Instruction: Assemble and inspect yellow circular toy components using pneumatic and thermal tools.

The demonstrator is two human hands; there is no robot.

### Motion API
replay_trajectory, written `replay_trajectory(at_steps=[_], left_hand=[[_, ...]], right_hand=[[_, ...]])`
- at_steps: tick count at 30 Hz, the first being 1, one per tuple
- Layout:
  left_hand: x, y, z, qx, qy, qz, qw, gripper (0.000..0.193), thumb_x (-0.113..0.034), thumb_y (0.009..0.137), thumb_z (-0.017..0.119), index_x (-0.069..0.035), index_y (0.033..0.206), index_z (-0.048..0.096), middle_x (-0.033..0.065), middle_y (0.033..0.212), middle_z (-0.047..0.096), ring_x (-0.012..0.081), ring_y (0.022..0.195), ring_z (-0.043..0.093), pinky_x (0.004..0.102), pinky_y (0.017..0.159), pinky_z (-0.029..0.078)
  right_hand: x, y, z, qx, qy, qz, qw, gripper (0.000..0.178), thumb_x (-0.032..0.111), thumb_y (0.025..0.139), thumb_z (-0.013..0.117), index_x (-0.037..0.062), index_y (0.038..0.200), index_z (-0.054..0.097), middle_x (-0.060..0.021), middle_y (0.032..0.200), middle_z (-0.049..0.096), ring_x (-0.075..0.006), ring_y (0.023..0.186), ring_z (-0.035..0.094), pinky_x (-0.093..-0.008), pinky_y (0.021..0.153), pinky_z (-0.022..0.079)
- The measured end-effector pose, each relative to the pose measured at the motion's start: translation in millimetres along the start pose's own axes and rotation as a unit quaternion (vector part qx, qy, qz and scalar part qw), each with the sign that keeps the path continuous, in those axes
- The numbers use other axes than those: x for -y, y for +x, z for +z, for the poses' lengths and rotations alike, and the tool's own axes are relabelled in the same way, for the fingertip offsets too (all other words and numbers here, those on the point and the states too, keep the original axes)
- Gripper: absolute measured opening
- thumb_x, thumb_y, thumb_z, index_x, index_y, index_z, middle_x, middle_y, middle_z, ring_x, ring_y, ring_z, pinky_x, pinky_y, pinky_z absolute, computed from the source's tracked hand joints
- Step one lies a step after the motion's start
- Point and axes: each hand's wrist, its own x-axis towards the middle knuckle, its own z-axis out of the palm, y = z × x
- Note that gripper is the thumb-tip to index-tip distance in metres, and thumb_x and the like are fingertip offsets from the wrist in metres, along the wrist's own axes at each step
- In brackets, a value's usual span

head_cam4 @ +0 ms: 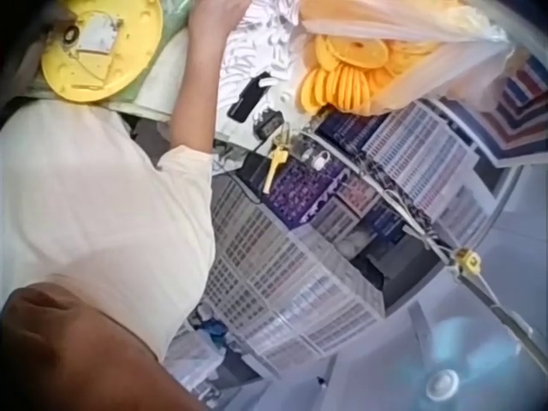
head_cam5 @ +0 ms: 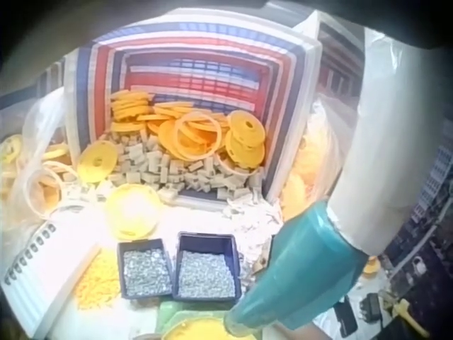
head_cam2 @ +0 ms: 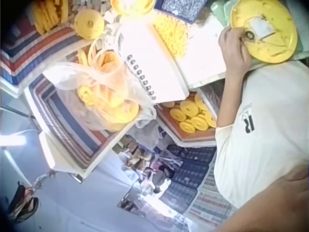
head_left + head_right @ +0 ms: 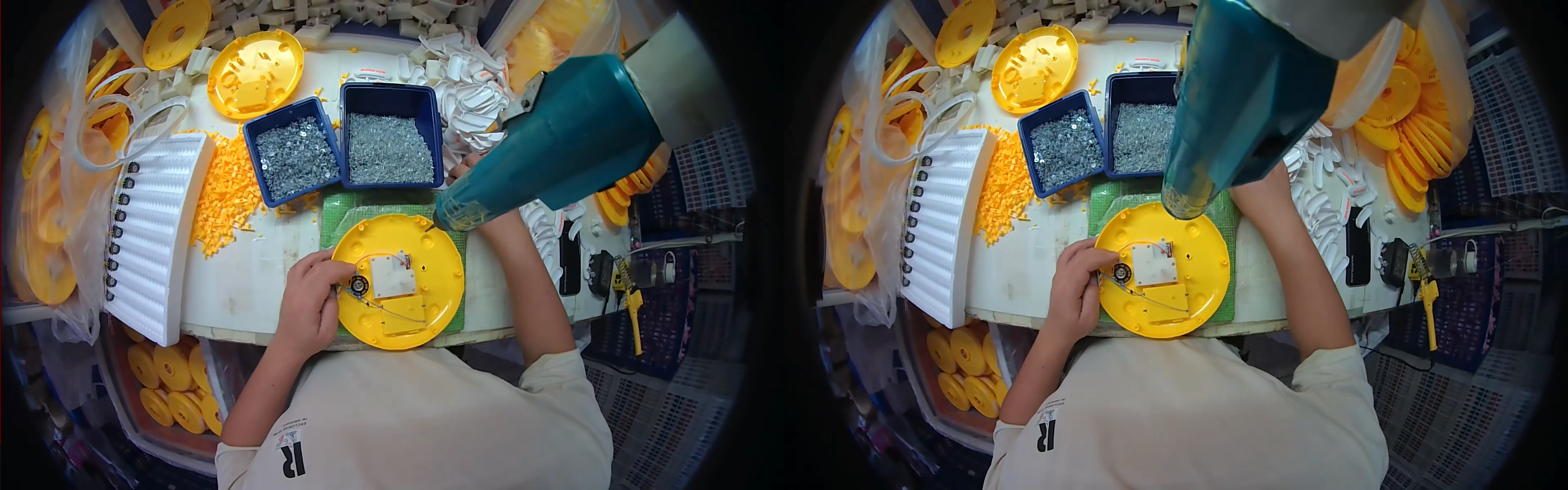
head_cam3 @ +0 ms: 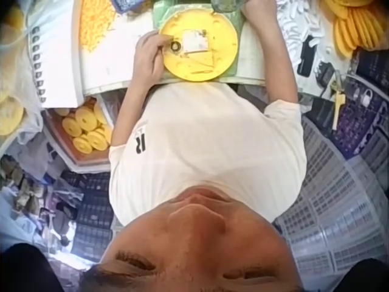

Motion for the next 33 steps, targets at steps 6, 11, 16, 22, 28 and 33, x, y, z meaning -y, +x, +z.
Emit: replay_trajectory(at_steps=[6,11,16,22,28,33], left_hand=[[1.5,-2.9,-2.4,-0.003,0.004,-0.007,1.0,0.046,0.012,0.078,0.05,-0.003,0.118,0.068,0.013,0.116,0.071,0.042,0.124,0.058,0.0477,0.109,0.045],[1.7,0.8,-1.1,0.0,0.006,-0.009,1.0,0.046,0.012,0.079,0.05,-0.003,0.118,0.068,0.0131,0.116,0.071,0.0422,0.123,0.058,0.0478,0.109,0.045],[0.5,0.1,0.0,-0.006,0.0,-0.012,1.0,0.046,0.012,0.078,0.051,-0.003,0.118,0.068,0.0128,0.116,0.071,0.0416,0.122,0.06,0.0477,0.109,0.045],[-0.5,-0.6,-1.4,0.001,0.001,-0.01,1.0,0.045,0.013,0.084,0.046,-0.004,0.12,0.067,0.0127,0.118,0.072,0.0416,0.123,0.059,0.047,0.111,0.044],[-1.1,-1.6,-2.1,0.0,0.005,-0.017,1.0,0.044,0.012,0.083,0.047,-0.005,0.119,0.068,0.0129,0.118,0.071,0.0392,0.121,0.06,0.0466,0.109,0.044],[-4.2,1.0,-2.8,0.002,0.01,-0.006,1.0,0.045,0.012,0.083,0.048,-0.005,0.119,0.067,0.0125,0.116,0.071,0.0376,0.119,0.061,0.0455,0.107,0.045]], right_hand=[[58.5,0.1,-67.3,0.019,-0.028,0.048,0.998,0.021,0.014,0.087,0.073,0.0071,0.108,0.072,-0.0136,0.099,0.072,-0.0328,0.091,0.07,-0.0458,0.082,0.055],[90.0,-18.5,-62.5,0.016,0.18,0.065,0.981,0.017,0.008,0.09,0.072,0.0004,0.105,0.071,-0.0151,0.093,0.073,-0.0313,0.087,0.072,-0.0391,0.078,0.057],[119.2,-14.9,-45.4,0.036,0.219,-0.013,0.975,0.017,0.003,0.089,0.07,0.0016,0.107,0.072,-0.0138,0.098,0.073,-0.0303,0.088,0.073,-0.0374,0.078,0.058],[121.7,-14.5,-30.9,0.049,0.188,-0.064,0.979,0.016,0.002,0.089,0.07,0.0028,0.105,0.071,-0.0118,0.098,0.073,-0.0313,0.088,0.072,-0.0389,0.077,0.058],[125.2,-19.9,-35.2,0.05,0.12,-0.106,0.986,0.02,0.002,0.088,0.07,0.0046,0.107,0.071,-0.0107,0.102,0.072,-0.0315,0.091,0.072,-0.0393,0.078,0.059],[122.1,-29.9,-50.8,-0.024,0.144,-0.036,0.989,0.02,0.005,0.088,0.073,0.0024,0.108,0.071,-0.0148,0.106,0.071,-0.0336,0.095,0.071,-0.0405,0.083,0.058]])
